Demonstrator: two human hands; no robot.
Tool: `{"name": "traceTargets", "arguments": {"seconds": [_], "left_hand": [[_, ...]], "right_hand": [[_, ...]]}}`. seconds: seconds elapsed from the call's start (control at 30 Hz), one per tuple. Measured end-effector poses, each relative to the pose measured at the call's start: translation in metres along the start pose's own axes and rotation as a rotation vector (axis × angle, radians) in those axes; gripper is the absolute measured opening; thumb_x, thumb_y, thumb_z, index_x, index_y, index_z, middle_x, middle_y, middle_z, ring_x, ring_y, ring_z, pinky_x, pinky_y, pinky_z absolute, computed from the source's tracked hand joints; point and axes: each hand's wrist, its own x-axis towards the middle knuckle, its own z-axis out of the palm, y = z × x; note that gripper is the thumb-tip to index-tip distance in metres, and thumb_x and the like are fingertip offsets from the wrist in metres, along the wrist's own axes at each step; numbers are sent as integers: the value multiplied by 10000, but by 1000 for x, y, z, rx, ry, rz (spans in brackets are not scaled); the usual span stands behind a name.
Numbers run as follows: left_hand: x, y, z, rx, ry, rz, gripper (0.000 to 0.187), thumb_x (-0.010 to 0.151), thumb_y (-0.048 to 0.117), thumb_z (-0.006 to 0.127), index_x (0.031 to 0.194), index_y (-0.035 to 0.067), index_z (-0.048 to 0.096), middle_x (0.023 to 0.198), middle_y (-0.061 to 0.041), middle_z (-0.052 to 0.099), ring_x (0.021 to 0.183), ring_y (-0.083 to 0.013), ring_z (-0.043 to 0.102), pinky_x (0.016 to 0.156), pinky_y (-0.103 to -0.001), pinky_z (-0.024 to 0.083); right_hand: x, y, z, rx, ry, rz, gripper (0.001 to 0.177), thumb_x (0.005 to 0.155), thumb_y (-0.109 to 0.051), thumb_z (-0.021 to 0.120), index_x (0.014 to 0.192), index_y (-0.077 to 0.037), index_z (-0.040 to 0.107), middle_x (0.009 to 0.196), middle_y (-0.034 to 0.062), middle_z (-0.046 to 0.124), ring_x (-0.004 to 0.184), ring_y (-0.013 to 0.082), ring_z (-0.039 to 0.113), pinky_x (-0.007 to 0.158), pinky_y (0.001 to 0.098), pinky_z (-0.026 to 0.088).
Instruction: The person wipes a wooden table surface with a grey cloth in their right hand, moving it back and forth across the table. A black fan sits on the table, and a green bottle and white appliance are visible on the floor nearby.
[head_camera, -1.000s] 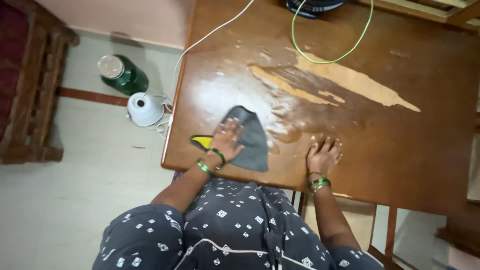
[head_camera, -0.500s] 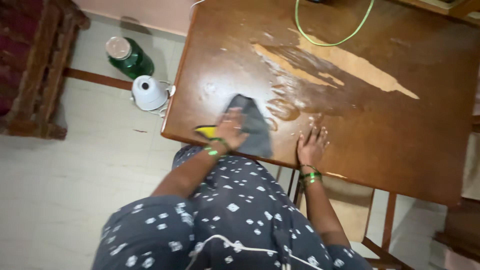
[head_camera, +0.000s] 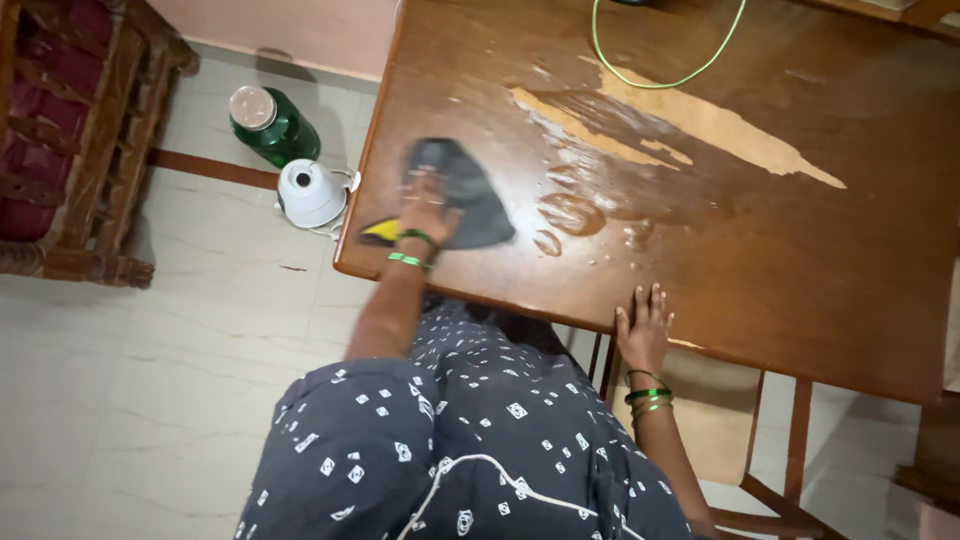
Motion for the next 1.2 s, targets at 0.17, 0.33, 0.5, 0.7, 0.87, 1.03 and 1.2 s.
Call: {"name": "traceTargets", "arguments": {"seconds": [0.17, 0.33, 0.5, 0.7, 0.87, 1.03, 1.2], "left_hand": [[-29, -92, -18, 39, -22, -288, 814, 952, 527, 530, 1587, 48, 355, 1675, -195, 243, 1551, -337, 197, 1223, -530, 200], [-41, -24, -6, 212, -107, -227, 787, 971, 553, 461, 1572, 61, 339, 1677, -188, 195, 1545, -327, 174, 1214, -531, 166], [-30, 120, 2, -13, -207, -52, 837, 911, 524, 567, 1568, 50, 357, 1673, -201, 205, 1555, -357, 168, 1232, -524, 155], [-46, 261, 36, -71, -397, 639, 798, 903, 565, 551, 1554, 155, 339, 1665, -153, 152, 1528, -317, 139, 1200, -523, 124], [-40, 202, 48, -91, -290, 540, 757, 897, 598, 581, 1541, 234, 419, 1680, -84, 222, 1563, -287, 187, 1252, -537, 139], [-18, 52, 35, -147, -37, 21, 825, 886, 602, 589, 1579, 194, 400, 1683, -114, 254, 1545, -332, 202, 1231, -581, 151], [-24, -19, 16, 77, -62, -661, 852, 954, 651, 477, 1611, 142, 287, 1715, -178, 89, 1573, -369, 58, 1220, -601, 76]], "right_hand": [[1, 10, -7, 4, -69, -41, 657, 942, -443, 631, 1514, -142, 512, 1672, 162, 299, 1520, 376, 294, 1208, 605, 221], [6, 24, -11, 86, -161, -34, 711, 871, -503, 693, 1473, -157, 539, 1675, 140, 275, 1528, 369, 275, 1201, 617, 204], [9, 32, -14, 191, -190, -41, 676, 869, -506, 719, 1439, -165, 592, 1702, 121, 272, 1542, 351, 303, 1226, 652, 181], [11, 41, -24, 189, -286, -83, 759, 837, -513, 762, 1429, -93, 542, 1714, 145, 228, 1502, 371, 324, 1238, 610, 220], [10, 37, -23, 106, -282, -111, 827, 787, -488, 776, 1486, -149, 494, 1701, 139, 191, 1523, 367, 269, 1211, 620, 199], [1, 31, -19, -5, -264, -98, 880, 788, -503, 785, 1534, -195, 433, 1698, 131, 175, 1543, 365, 220, 1207, 632, 182], [-4, 39, -22, 33, -302, -94, 919, 757, -522, 795, 1545, -211, 438, 1698, 136, 180, 1556, 353, 207, 1216, 623, 181]]}}
